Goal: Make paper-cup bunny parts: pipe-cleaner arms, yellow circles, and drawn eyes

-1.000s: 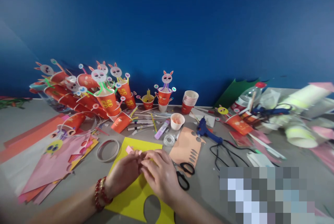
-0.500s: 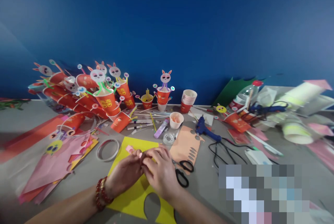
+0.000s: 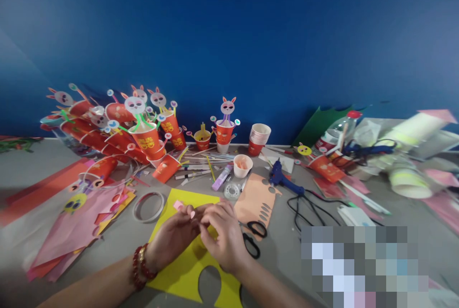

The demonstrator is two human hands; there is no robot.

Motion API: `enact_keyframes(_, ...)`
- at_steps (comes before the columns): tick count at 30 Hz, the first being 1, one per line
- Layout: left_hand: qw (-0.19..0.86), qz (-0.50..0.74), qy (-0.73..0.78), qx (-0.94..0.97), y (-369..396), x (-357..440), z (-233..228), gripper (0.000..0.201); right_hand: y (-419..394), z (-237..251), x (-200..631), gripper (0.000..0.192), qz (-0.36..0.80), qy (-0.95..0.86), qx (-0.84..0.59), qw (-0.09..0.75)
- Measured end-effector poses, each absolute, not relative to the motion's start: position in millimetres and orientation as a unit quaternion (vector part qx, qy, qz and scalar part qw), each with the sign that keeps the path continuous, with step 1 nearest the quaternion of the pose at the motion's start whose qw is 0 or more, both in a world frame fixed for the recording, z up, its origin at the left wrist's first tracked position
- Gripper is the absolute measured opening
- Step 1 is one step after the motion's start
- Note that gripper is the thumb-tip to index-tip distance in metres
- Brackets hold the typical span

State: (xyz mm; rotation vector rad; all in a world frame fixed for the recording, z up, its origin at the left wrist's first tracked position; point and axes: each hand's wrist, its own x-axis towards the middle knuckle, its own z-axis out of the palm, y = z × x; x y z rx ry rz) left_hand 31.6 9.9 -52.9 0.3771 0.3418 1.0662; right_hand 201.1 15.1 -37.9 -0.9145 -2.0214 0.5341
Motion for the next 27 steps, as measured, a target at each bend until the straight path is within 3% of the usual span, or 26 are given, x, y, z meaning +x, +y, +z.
enact_keyframes(4,0.802,0.499,0.215,0.248,8,29,-47,0.007,16,-35,208,0.009,0.319,-0.751,-0.354,0.457)
enact_keyframes(10,0.786,0.477,0.281,0.275,5,28,-46,0.013,18,-40,212,0.015,0.427,-0.702,-0.352,0.447)
enact_keyframes(17,0.744,0.447,0.375,0.326,6,28,-47,0.022,25,-47,214,0.019,0.465,-0.664,-0.376,0.448)
enact_keyframes(27,0.579,0.426,0.456,0.524,13,25,-58,0.033,37,-36,229,0.028,0.548,-0.513,-0.430,0.501)
